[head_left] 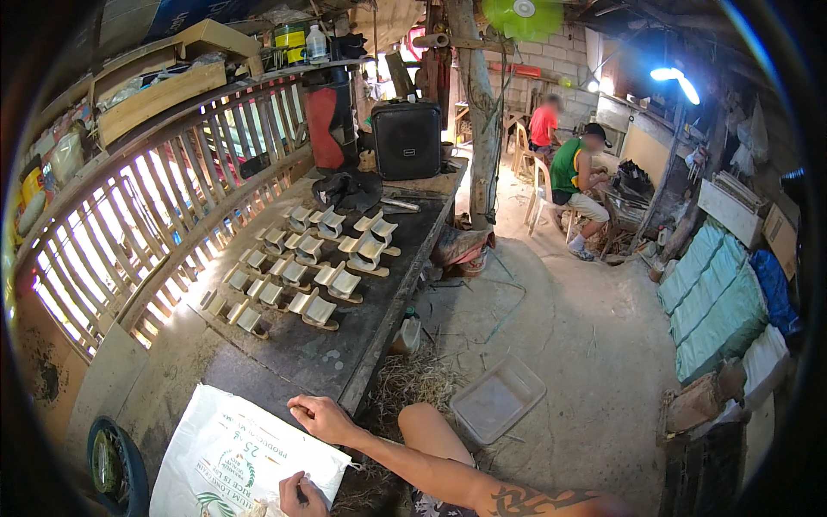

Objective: The person repeatedly picks up small wooden components, rubs their edges with a cloth, and places them on a table. The person also picks up and sets down a small wooden frame-like object multiple times.

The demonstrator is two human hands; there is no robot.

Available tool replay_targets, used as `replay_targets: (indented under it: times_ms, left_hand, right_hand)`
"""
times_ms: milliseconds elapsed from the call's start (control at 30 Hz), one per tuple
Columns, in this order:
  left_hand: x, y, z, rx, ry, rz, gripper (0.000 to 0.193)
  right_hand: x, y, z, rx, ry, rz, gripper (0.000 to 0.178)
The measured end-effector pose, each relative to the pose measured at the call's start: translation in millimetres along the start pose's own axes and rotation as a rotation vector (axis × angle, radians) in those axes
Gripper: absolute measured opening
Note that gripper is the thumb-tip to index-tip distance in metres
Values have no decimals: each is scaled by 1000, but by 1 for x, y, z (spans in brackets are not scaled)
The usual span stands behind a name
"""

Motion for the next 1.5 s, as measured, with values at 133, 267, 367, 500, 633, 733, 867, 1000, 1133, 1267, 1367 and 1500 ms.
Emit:
replay_targets:
  times_ms: [133,267,367,500,633,733,867,1000,1133,1267,1367,1500]
  left_hand:
    - [0,-1,0,42,3,0,24]
    - [-1,-1,1,49,6,8,24]
    - [0,0,0,24,-18,-4,24]
    - [0,0,-2,32,5,6,24]
    - [-1,0,-3,32,-2,1,23]
    - [0,1,-4,21,-2,0,22]
    - [0,0,-6,21,9,4,22]
    - [-4,-1,-8,-11,5,-92,15]
    - [-7,2,-12,-39,-27,-89,15]
    - [-8,5,-20,33,-30,-66,14]
    - [-8,7,-24,14,-13,-61,13]
    - [-9,7,-25,14,-31,-67,14]
  right_hand:
    - [0,-1,0,-3,12,-8,22]
    - [1,-2,-3,16,40,-29,23]
    - [0,-3,-7,15,50,-36,24]
    - [-1,-5,-10,7,29,-32,24]
    - [0,-4,-9,8,69,-42,24]
    - [0,-3,-8,14,64,-30,24]
    - [0,-2,-7,32,92,-55,22]
    - [0,-3,0,77,127,-127,21]
    - [4,1,10,72,-12,-43,23]
    - [4,4,16,99,-17,-29,20]
    - [4,5,17,100,-39,-26,18]
    - [3,5,17,121,-6,-33,18]
Point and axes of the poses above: each hand's wrist, its own x-axis away from the middle knuckle, its own y-axis out of the back of the hand, z = x × y, the point moved 1 cm from there along -x, towards the middle knuckle, and after that the axes turned 14 degrees about z, right-handed, at the moved point
